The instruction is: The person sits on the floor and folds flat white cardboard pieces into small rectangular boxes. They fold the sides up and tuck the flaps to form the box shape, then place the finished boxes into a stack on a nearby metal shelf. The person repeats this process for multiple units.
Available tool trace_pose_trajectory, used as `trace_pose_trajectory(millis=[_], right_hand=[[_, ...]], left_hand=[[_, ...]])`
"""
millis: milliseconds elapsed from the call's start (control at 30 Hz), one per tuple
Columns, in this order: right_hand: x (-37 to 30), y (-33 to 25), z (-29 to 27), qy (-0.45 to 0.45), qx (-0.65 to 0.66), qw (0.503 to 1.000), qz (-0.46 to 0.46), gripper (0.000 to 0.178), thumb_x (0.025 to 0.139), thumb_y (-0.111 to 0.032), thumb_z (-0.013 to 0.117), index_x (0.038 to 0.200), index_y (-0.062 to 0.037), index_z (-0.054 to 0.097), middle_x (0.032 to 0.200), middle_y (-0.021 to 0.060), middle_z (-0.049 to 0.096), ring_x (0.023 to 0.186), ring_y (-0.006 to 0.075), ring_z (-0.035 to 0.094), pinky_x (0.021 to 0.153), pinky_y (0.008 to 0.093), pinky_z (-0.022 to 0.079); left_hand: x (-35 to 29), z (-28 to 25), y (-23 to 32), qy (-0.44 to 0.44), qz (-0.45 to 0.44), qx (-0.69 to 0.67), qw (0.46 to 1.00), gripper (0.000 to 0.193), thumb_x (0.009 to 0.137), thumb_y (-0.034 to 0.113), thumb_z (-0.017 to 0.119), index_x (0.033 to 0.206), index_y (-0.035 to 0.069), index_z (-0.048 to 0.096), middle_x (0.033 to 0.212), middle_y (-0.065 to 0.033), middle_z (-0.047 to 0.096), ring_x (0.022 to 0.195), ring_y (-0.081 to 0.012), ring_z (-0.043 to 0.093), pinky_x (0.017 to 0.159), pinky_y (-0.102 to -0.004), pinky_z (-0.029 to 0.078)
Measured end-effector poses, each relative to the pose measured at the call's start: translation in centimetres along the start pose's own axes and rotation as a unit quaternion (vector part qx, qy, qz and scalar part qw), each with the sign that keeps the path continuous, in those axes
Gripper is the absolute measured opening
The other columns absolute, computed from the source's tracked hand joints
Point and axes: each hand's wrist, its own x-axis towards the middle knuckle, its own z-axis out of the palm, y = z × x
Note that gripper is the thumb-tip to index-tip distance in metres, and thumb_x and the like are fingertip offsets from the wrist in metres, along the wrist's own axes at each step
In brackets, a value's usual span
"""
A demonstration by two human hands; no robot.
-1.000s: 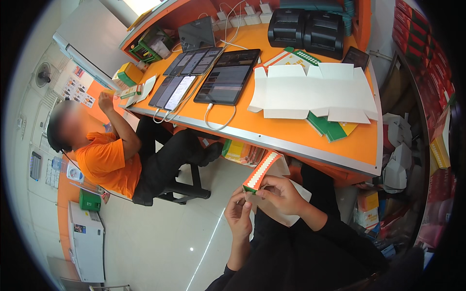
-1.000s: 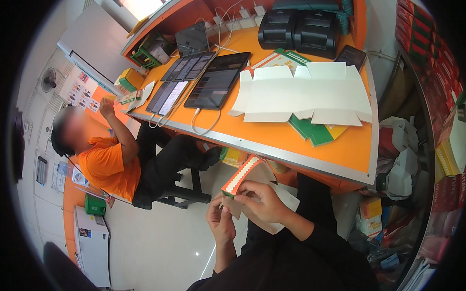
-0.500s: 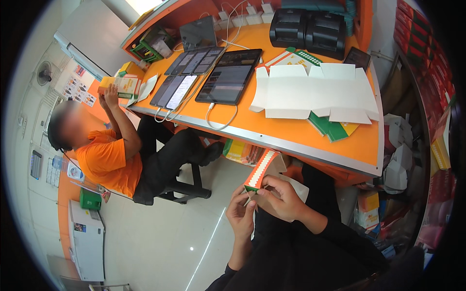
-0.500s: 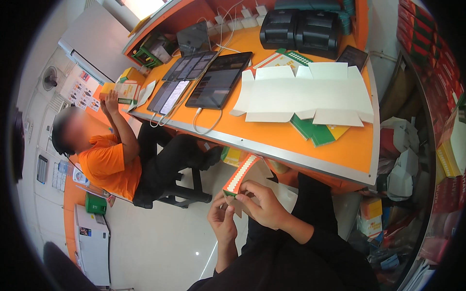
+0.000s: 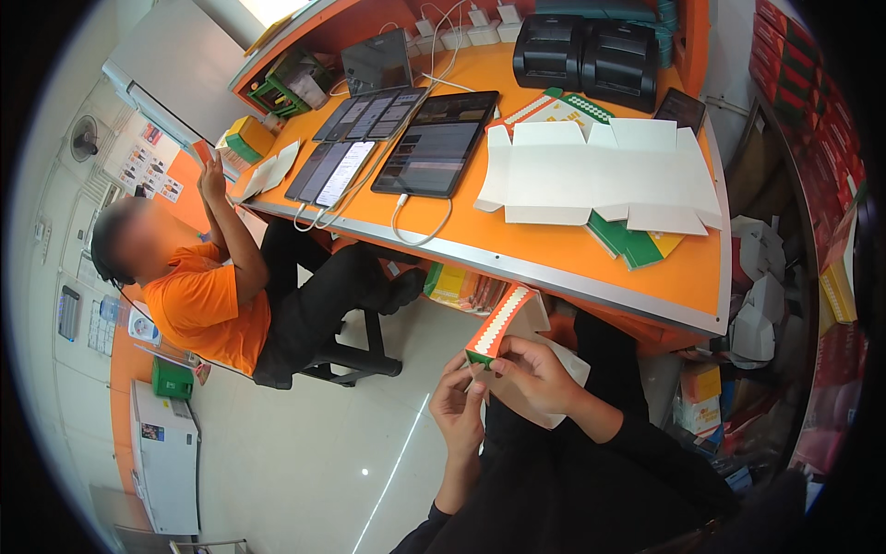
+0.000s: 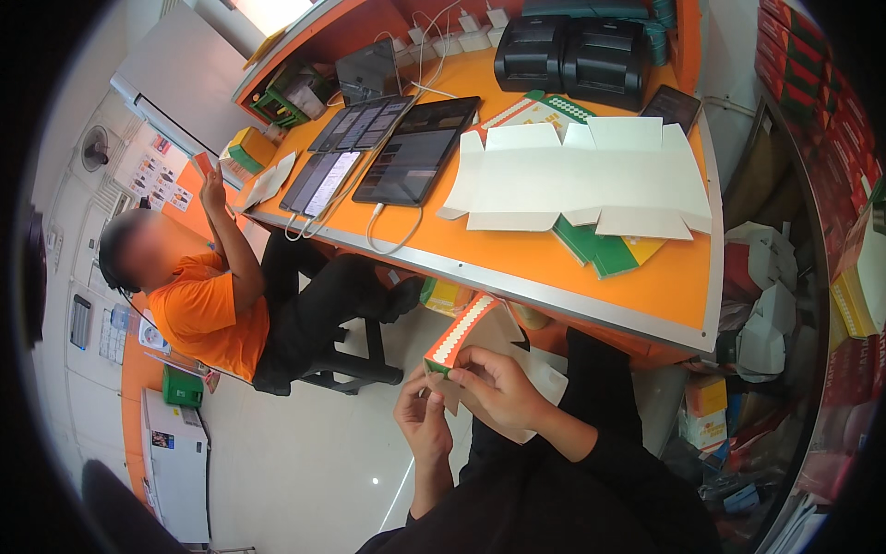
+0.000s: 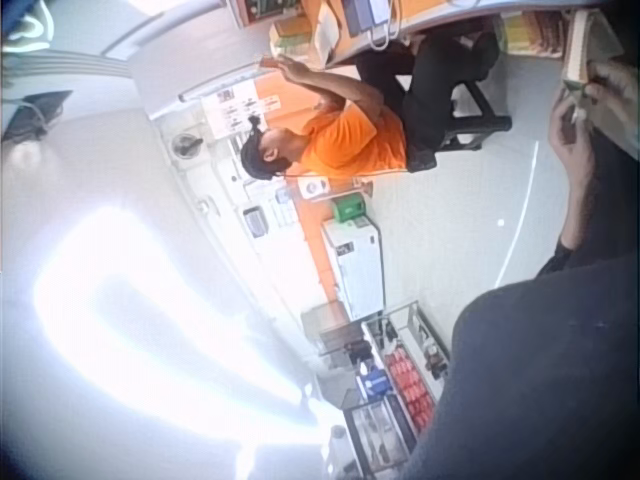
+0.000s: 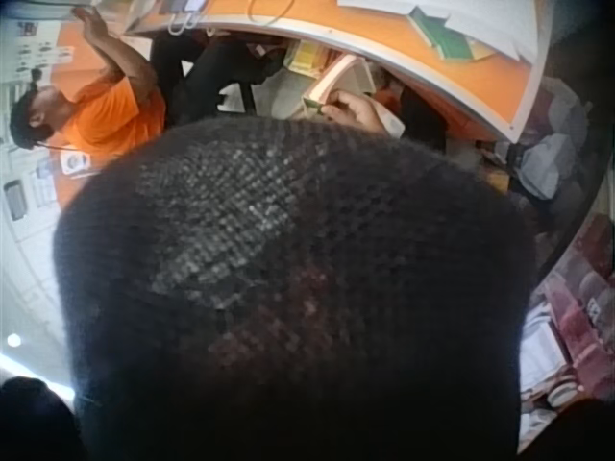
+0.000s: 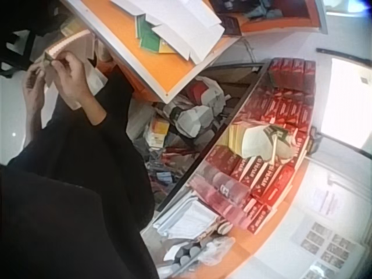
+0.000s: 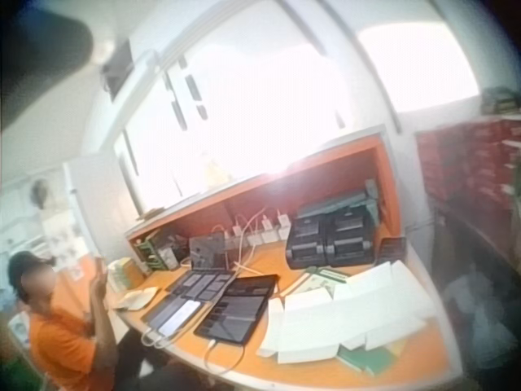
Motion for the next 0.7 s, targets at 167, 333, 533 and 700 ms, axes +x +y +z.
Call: trace_pose_trajectory(millis=[167, 333, 533, 700], right_hand=[[0.2, -0.3, -0.3, -0.015, -0.005, 1.000, -0.006, 0.016, 0.095, -0.007, 0.056, 0.109, 0.0023, 0.056, 0.104, 0.0026, 0.060, 0.101, 0.0087, 0.055, 0.090, 0.0267, 0.045], [0.1, 0.4, 0.2, 0.077, -0.068, 0.990, -0.093, 0.014, 0.088, -0.005, 0.065, 0.100, 0.0014, 0.063, 0.096, 0.0054, 0.067, 0.091, 0.0112, 0.063, 0.083, 0.0277, 0.048], [0.2, 0.5, 0.4, 0.116, -0.193, 0.961, -0.160, 0.014, 0.082, -0.004, 0.070, 0.095, 0.0000, 0.066, 0.089, 0.0101, 0.069, 0.082, 0.0179, 0.067, 0.075, 0.0281, 0.050], [-0.1, -0.1, 0.9, 0.116, -0.225, 0.952, -0.170, 0.014, 0.081, -0.003, 0.069, 0.095, -0.0002, 0.066, 0.089, 0.0103, 0.069, 0.082, 0.0188, 0.068, 0.075, 0.0284, 0.050]], left_hand=[[-0.2, 0.4, 0.7, 0.004, -0.033, -0.028, 0.999, 0.019, 0.087, -0.001, 0.064, 0.106, -0.003, 0.064, 0.131, -0.0191, 0.052, 0.112, -0.0239, 0.057, 0.089, -0.0330, 0.049], [-0.1, 0.7, 0.8, 0.022, -0.017, 0.012, 1.000, 0.020, 0.087, 0.001, 0.064, 0.106, -0.003, 0.067, 0.128, -0.0219, 0.055, 0.114, -0.0258, 0.056, 0.098, -0.0377, 0.043], [-0.3, 1.2, 0.9, 0.070, -0.017, 0.058, 0.996, 0.021, 0.086, -0.002, 0.064, 0.106, -0.004, 0.067, 0.117, -0.0215, 0.063, 0.103, -0.0217, 0.062, 0.088, -0.0302, 0.048], [-0.8, 1.7, 1.0, 0.104, -0.011, 0.021, 0.994, 0.012, 0.086, -0.002, 0.064, 0.098, -0.003, 0.062, 0.112, -0.0187, 0.066, 0.098, -0.0166, 0.063, 0.087, -0.0288, 0.048]])
